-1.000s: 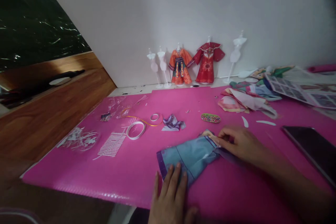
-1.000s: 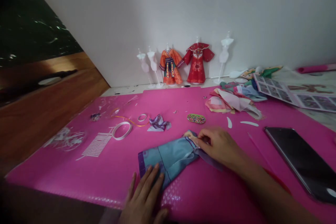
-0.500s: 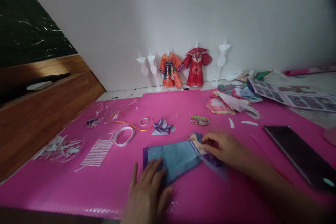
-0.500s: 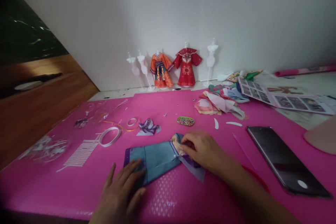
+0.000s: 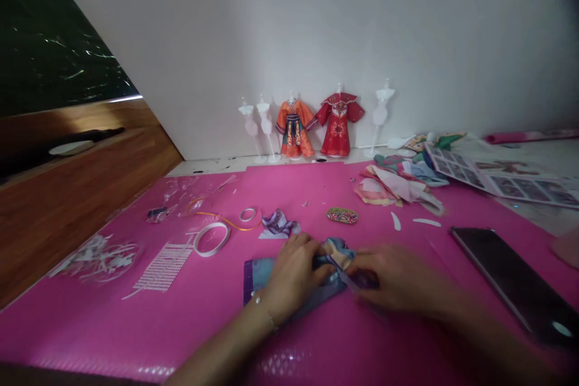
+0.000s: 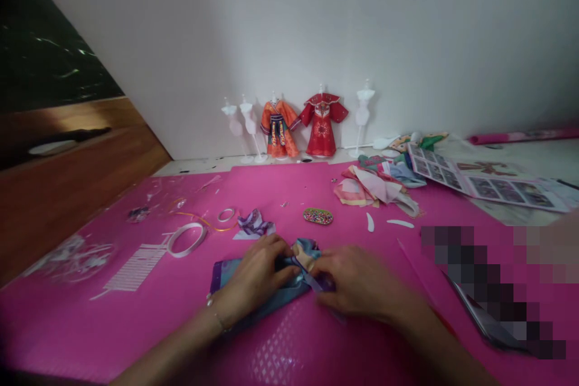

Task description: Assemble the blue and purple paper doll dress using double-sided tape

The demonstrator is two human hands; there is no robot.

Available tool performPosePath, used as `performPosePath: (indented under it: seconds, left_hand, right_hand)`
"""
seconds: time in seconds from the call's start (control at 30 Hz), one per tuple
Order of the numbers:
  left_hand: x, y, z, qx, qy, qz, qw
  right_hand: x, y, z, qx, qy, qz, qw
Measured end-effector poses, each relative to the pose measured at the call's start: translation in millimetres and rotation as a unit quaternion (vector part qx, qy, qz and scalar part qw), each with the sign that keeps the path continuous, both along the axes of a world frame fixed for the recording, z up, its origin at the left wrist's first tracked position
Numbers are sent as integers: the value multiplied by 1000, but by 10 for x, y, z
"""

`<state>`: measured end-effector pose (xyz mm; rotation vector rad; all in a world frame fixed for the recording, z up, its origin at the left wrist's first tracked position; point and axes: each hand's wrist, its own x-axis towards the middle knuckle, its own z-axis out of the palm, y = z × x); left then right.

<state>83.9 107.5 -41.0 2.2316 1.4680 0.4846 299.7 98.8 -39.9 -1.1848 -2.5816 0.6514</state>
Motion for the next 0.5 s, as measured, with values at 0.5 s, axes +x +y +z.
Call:
performPosePath:
  seconds: [0.5]
  left_hand:
    - [-50,181,-182,-64,-107,41,991]
  right_hand:
    - [-30,75,-158,128,-5,-64,990]
